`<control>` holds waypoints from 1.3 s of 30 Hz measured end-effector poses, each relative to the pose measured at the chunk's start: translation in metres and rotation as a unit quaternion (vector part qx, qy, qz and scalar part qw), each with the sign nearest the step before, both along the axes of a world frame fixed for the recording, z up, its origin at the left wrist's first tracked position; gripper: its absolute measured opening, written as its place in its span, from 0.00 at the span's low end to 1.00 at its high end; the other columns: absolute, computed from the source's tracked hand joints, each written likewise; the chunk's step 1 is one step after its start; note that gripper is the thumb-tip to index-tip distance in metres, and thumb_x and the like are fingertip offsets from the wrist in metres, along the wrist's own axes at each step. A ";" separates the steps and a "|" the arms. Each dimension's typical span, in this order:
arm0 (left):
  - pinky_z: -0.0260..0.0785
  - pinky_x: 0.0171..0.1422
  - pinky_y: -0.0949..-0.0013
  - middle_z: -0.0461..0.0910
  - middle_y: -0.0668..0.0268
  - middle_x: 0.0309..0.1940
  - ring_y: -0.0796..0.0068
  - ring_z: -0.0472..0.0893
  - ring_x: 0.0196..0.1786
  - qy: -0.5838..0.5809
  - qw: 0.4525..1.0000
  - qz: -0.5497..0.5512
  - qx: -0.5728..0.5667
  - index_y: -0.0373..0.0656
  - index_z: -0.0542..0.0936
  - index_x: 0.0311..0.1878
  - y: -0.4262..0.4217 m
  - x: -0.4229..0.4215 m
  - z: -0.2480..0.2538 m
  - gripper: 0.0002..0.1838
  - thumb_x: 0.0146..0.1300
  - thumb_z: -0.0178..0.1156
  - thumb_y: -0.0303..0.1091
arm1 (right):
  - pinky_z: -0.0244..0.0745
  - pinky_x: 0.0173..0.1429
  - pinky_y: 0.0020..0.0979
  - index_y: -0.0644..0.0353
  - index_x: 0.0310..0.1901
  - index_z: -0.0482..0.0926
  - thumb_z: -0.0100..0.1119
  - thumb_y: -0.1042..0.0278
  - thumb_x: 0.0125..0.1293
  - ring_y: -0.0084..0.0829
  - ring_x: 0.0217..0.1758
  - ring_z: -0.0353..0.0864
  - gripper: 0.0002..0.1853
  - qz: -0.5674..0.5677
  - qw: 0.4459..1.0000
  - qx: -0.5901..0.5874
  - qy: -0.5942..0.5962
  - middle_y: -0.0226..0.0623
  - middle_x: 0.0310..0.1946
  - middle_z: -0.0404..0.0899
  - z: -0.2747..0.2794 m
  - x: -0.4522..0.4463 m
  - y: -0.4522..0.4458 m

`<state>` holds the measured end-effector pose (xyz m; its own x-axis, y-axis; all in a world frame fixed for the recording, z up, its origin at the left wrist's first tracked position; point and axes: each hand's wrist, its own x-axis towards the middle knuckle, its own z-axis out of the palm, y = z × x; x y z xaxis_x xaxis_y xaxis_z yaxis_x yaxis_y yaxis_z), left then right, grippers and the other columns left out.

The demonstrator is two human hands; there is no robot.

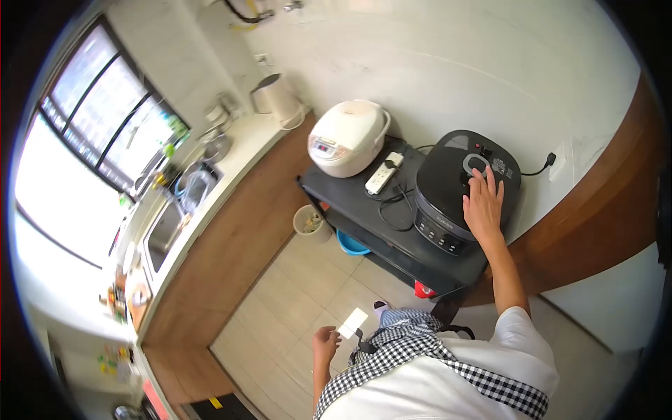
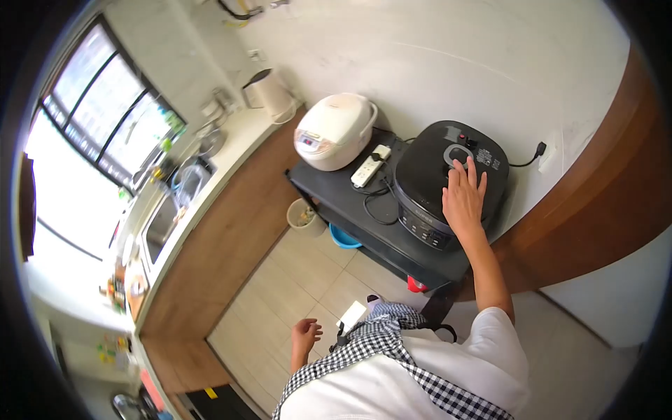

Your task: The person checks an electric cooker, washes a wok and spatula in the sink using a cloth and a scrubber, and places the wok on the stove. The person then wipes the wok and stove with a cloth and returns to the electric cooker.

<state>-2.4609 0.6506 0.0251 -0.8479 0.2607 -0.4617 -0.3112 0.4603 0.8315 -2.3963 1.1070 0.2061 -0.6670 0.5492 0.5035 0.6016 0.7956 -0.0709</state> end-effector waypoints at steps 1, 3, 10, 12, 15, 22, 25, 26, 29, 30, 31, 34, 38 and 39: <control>0.74 0.29 0.71 0.82 0.54 0.32 0.68 0.83 0.31 -0.029 1.000 0.003 0.005 0.33 0.76 0.46 -0.004 -0.014 0.000 0.13 0.60 0.54 0.28 | 0.52 0.67 0.58 0.62 0.47 0.69 0.61 0.70 0.55 0.44 0.72 0.52 0.19 -0.001 1.000 0.003 0.015 0.39 0.58 0.67 0.002 -0.004 0.002; 0.75 0.30 0.71 0.82 0.53 0.33 0.68 0.83 0.31 -0.063 0.998 -0.008 -0.002 0.31 0.76 0.46 -0.005 -0.038 0.002 0.13 0.60 0.54 0.27 | 0.52 0.67 0.58 0.62 0.47 0.69 0.61 0.70 0.55 0.43 0.71 0.54 0.19 -0.029 1.000 -0.004 0.008 0.39 0.57 0.67 0.009 -0.014 0.004; 0.75 0.31 0.73 0.82 0.54 0.33 0.69 0.83 0.32 -0.066 0.987 -0.143 -0.026 0.31 0.76 0.46 0.037 -0.132 0.024 0.12 0.60 0.52 0.25 | 0.50 0.68 0.57 0.63 0.44 0.70 0.63 0.67 0.53 0.41 0.66 0.60 0.18 -0.100 0.994 0.026 -0.026 0.41 0.51 0.70 0.018 -0.039 -0.005; 0.75 0.31 0.73 0.82 0.55 0.33 0.70 0.83 0.32 -0.053 0.982 -0.182 -0.023 0.31 0.76 0.46 0.042 -0.153 0.017 0.12 0.60 0.52 0.25 | 0.50 0.68 0.57 0.62 0.44 0.70 0.63 0.67 0.53 0.41 0.65 0.61 0.18 -0.110 0.993 0.017 -0.024 0.41 0.50 0.70 0.019 -0.045 -0.005; 0.75 0.31 0.73 0.82 0.56 0.32 0.71 0.83 0.32 -0.050 0.972 -0.229 -0.019 0.32 0.76 0.46 0.050 -0.178 0.027 0.12 0.60 0.53 0.25 | 0.50 0.68 0.58 0.62 0.44 0.70 0.63 0.67 0.52 0.41 0.64 0.62 0.19 -0.134 0.990 0.028 -0.023 0.41 0.48 0.71 0.016 -0.052 -0.007; 0.74 0.31 0.73 0.82 0.57 0.32 0.71 0.83 0.31 -0.055 0.965 -0.255 -0.011 0.33 0.77 0.45 0.023 -0.223 0.008 0.11 0.60 0.55 0.27 | 0.49 0.69 0.54 0.64 0.44 0.70 0.64 0.68 0.50 0.41 0.63 0.63 0.20 -0.186 0.982 0.038 -0.024 0.41 0.47 0.72 0.014 -0.066 -0.012; 0.74 0.31 0.74 0.82 0.57 0.31 0.72 0.83 0.31 -0.053 0.963 -0.264 -0.012 0.33 0.77 0.44 0.022 -0.232 0.010 0.11 0.60 0.56 0.28 | 0.50 0.69 0.53 0.64 0.44 0.70 0.64 0.67 0.50 0.41 0.62 0.64 0.21 -0.206 0.977 0.037 -0.034 0.42 0.47 0.72 0.014 -0.068 -0.013; 0.74 0.31 0.73 0.82 0.57 0.31 0.72 0.83 0.31 -0.050 0.963 -0.266 -0.008 0.33 0.77 0.44 0.019 -0.234 0.005 0.11 0.60 0.56 0.28 | 0.51 0.69 0.52 0.64 0.44 0.70 0.64 0.67 0.49 0.41 0.62 0.64 0.21 -0.211 0.976 0.036 -0.039 0.43 0.47 0.72 0.015 -0.069 -0.014; 0.74 0.32 0.71 0.82 0.56 0.30 0.72 0.83 0.30 -0.032 0.963 -0.268 0.006 0.33 0.78 0.43 0.012 -0.237 -0.008 0.11 0.59 0.56 0.28 | 0.58 0.63 0.49 0.65 0.41 0.72 0.65 0.67 0.45 0.46 0.53 0.69 0.20 -0.196 0.977 0.079 -0.023 0.47 0.44 0.73 0.026 -0.077 -0.018; 0.74 0.33 0.70 0.83 0.55 0.30 0.71 0.83 0.30 -0.024 0.967 -0.253 0.008 0.33 0.78 0.43 0.007 -0.238 -0.010 0.11 0.59 0.56 0.28 | 0.60 0.58 0.47 0.64 0.39 0.72 0.64 0.69 0.44 0.48 0.49 0.70 0.19 -0.189 0.980 0.060 -0.014 0.48 0.42 0.73 0.031 -0.080 -0.021; 0.74 0.35 0.68 0.82 0.54 0.30 0.69 0.83 0.31 -0.006 0.966 -0.260 -0.007 0.33 0.78 0.42 0.003 -0.238 -0.009 0.12 0.57 0.56 0.29 | 0.61 0.56 0.47 0.63 0.39 0.73 0.64 0.70 0.44 0.48 0.48 0.70 0.18 -0.191 0.980 0.049 -0.014 0.48 0.40 0.73 0.034 -0.085 -0.023; 0.74 0.40 0.64 0.82 0.52 0.31 0.61 0.83 0.34 0.039 0.972 -0.230 -0.026 0.35 0.80 0.41 -0.002 -0.232 -0.018 0.13 0.54 0.57 0.31 | 0.62 0.55 0.46 0.66 0.40 0.72 0.62 0.69 0.45 0.50 0.46 0.71 0.19 -0.167 0.980 0.095 -0.046 0.50 0.38 0.73 0.016 -0.082 -0.008; 0.74 0.41 0.63 0.82 0.53 0.31 0.59 0.82 0.35 0.046 0.980 -0.192 -0.033 0.38 0.81 0.39 -0.002 -0.210 -0.009 0.12 0.53 0.56 0.32 | 0.64 0.55 0.44 0.67 0.40 0.71 0.61 0.71 0.47 0.49 0.45 0.72 0.17 -0.158 0.980 0.113 -0.052 0.49 0.37 0.74 0.011 -0.074 0.004; 0.74 0.41 0.63 0.82 0.53 0.31 0.59 0.82 0.35 0.042 0.983 -0.179 -0.026 0.38 0.81 0.39 0.000 -0.206 -0.009 0.11 0.53 0.56 0.31 | 0.63 0.57 0.44 0.67 0.41 0.71 0.59 0.71 0.49 0.48 0.46 0.72 0.17 -0.156 0.979 0.119 -0.061 0.49 0.37 0.74 0.007 -0.072 0.007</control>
<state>-2.6671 0.6510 0.0159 -0.7420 0.5272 -0.4142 -0.0518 0.5709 0.8194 -2.4683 1.1144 0.2133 -0.5496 0.6122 0.5685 0.8098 0.5577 0.1822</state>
